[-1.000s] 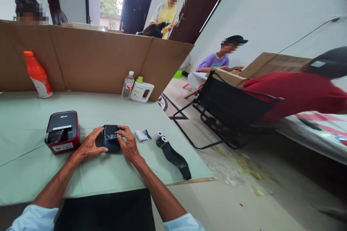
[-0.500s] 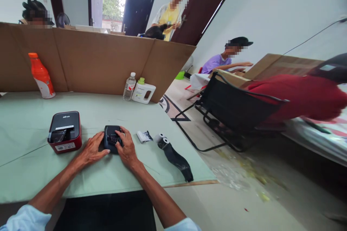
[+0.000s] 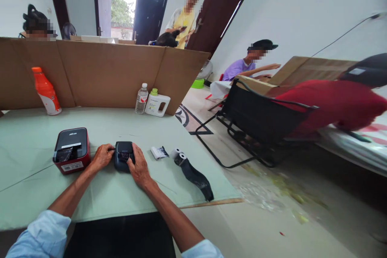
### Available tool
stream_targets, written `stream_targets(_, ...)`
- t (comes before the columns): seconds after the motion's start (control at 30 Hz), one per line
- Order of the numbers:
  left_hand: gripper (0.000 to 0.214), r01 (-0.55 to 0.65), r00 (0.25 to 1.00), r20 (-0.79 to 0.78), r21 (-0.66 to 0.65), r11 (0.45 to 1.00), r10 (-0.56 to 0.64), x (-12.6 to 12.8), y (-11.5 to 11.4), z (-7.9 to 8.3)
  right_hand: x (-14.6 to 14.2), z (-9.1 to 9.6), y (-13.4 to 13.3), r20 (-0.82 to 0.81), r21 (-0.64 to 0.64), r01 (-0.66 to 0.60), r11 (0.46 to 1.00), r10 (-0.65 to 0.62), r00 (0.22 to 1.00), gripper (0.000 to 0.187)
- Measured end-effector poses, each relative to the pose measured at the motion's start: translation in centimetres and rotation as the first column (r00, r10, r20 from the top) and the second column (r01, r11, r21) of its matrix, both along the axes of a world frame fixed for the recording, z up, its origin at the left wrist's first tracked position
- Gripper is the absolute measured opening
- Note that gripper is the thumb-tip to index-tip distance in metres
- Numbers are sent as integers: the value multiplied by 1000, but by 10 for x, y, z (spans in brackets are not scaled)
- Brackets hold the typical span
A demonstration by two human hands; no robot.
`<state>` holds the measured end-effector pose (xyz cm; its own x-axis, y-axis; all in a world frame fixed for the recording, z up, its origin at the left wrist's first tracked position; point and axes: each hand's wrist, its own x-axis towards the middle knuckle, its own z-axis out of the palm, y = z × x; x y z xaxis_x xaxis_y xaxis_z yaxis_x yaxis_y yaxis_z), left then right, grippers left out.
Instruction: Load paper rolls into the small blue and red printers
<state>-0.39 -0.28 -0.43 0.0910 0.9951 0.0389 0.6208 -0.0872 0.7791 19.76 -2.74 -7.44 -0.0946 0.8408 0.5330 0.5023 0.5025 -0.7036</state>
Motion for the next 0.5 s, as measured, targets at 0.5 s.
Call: stream_targets(0.5,21,-26,968,230,-294,956,97,-1,10,9,-3,1,0,21,-40,-22,999,22,1000,70)
